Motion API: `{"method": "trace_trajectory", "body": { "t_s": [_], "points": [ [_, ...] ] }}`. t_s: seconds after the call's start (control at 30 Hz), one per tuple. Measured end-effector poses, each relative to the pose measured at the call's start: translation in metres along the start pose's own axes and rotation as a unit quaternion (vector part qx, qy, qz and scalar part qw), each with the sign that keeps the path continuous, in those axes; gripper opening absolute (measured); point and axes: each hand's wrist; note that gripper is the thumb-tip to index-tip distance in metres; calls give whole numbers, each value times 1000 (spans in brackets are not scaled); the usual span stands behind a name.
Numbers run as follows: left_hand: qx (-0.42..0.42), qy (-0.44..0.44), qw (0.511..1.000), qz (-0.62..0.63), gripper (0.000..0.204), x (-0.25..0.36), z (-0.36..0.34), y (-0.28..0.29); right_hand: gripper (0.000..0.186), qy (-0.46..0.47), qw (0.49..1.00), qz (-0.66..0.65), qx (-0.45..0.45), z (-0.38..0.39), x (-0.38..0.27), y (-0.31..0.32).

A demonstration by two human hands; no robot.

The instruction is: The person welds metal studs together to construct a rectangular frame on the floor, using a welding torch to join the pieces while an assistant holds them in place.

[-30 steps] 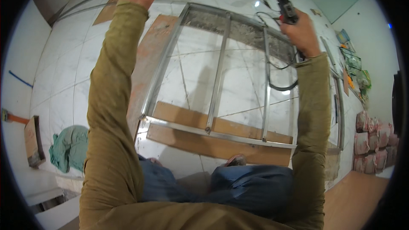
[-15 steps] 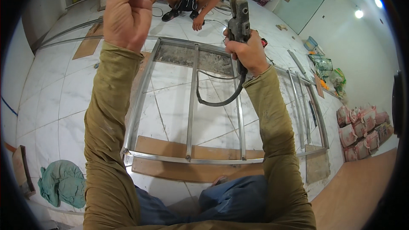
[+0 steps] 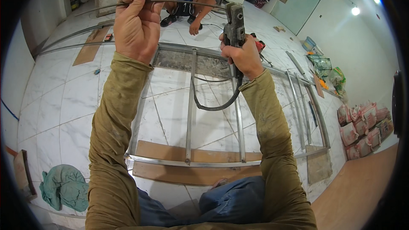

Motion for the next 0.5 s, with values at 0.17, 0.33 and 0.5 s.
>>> {"method": "trace_trajectory", "body": {
  "t_s": [0.17,0.33,0.5],
  "points": [
    [-3,7,1000,18,14,0,6,-5,24,5,1000,14,-4,1,5,3],
    [-8,-5,1000,24,12,-2,6,-4,22,-4,1000,20,-7,5,0,-4],
    [-10,-10,1000,14,12,-4,8,-8,24,49,995,87,17,0,6,2]
  ]
}}
Point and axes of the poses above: each hand's wrist, its own z-axis away from the middle knuckle, its own y-axis out of the back of the hand, x = y × z, and after that the axes turned 14 degrees about -z, right-handed
